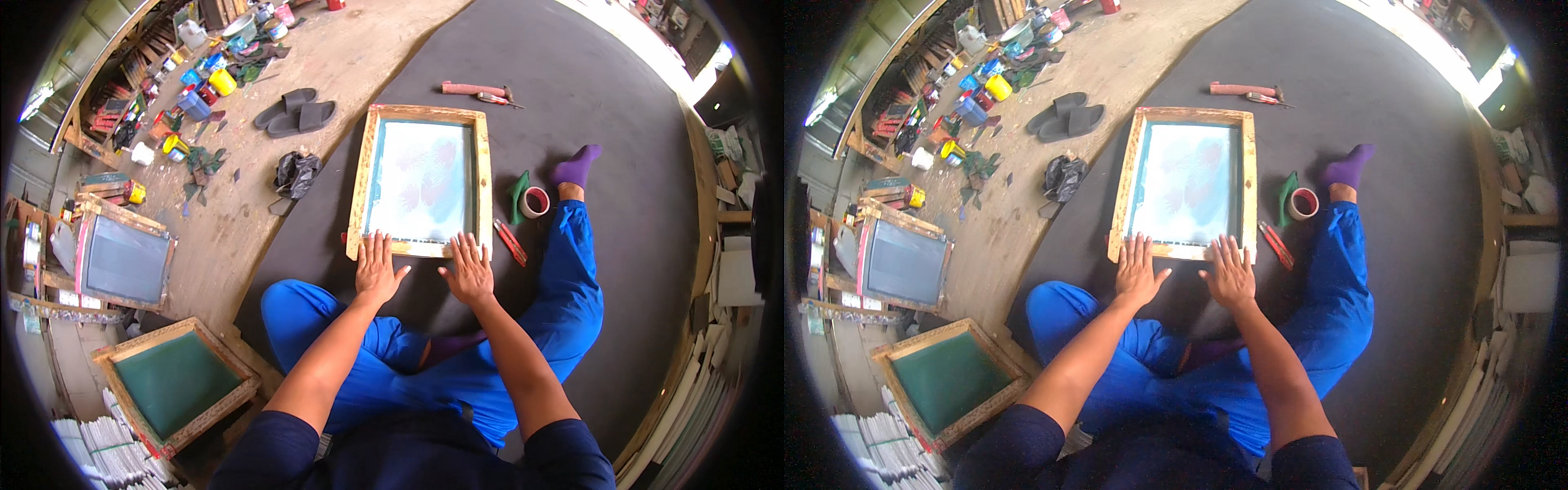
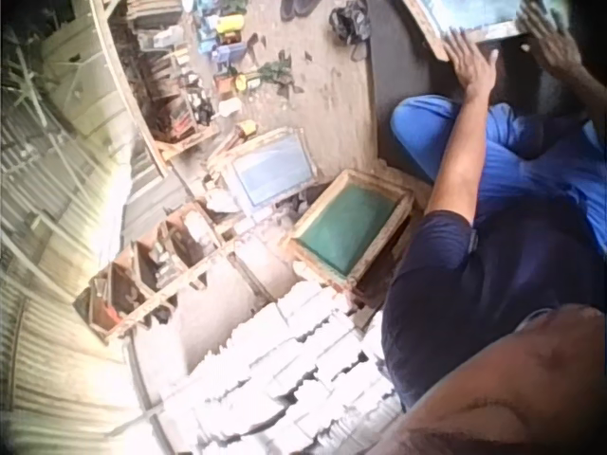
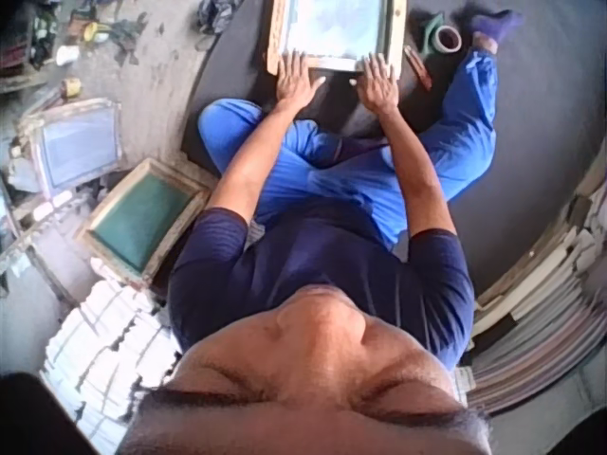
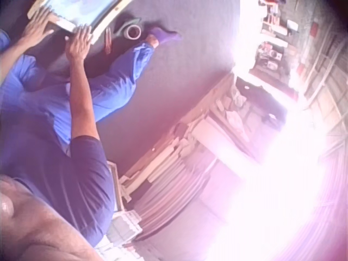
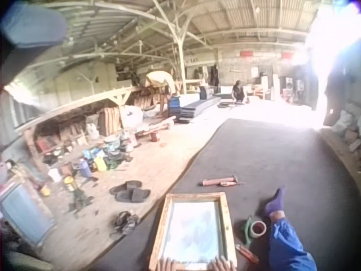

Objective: The person sits on the floor and applies tape along the edges of a wooden screen-printing frame. They smooth the tape with their fingers and use a utility knife to trim excess tape. The frame is rotated as needed to reach each side.

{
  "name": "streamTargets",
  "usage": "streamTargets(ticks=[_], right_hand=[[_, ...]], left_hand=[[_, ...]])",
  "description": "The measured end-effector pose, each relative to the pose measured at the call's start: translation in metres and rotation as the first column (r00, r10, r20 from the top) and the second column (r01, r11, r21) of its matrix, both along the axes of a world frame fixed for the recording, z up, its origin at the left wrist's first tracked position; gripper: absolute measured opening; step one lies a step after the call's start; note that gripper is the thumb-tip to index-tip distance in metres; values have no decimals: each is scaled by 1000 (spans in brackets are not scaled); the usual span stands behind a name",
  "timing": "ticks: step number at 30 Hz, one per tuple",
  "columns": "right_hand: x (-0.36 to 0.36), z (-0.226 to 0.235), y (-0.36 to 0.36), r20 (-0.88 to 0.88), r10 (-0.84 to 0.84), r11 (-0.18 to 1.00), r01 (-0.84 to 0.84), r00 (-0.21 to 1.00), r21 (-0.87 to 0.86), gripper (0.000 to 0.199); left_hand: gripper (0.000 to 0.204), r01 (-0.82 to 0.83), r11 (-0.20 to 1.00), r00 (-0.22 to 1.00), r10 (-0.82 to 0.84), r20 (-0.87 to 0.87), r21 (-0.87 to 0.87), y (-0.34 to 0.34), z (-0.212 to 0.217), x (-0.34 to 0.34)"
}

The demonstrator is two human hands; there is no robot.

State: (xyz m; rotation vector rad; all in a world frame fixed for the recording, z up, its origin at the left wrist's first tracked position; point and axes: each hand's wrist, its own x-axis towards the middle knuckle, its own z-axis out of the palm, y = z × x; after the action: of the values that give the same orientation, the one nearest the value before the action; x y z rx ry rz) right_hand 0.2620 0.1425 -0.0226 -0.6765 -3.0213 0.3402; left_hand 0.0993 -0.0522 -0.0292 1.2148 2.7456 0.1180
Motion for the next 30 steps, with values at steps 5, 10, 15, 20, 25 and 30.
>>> streamTargets(ticks=[5,10,15,20,25,30], right_hand=[[18,-9,0,39,13,1000,-14,999,27,87],[33,-3,5,66,-14,1000,14,998,0,90],[42,1,9,93,-27,999,26,995,20,88],[35,3,3,77,-58,998,55,995,36,86],[38,0,5,88,-44,997,39,995,67,84],[42,3,9,92,-39,997,32,995,77,83]], left_hand=[[101,-43,995,999,42,-15,-91,-7,6,-1],[104,-6,978,995,-14,-100,-207,-16,13,-8],[99,68,934,985,-119,-127,-352,-21,41,-15],[89,95,983,983,-118,-143,-159,-39,49,-32],[96,35,950,973,-103,-207,-309,-37,48,-30],[93,96,904,929,-232,-289,-417,-31,56,-32]])
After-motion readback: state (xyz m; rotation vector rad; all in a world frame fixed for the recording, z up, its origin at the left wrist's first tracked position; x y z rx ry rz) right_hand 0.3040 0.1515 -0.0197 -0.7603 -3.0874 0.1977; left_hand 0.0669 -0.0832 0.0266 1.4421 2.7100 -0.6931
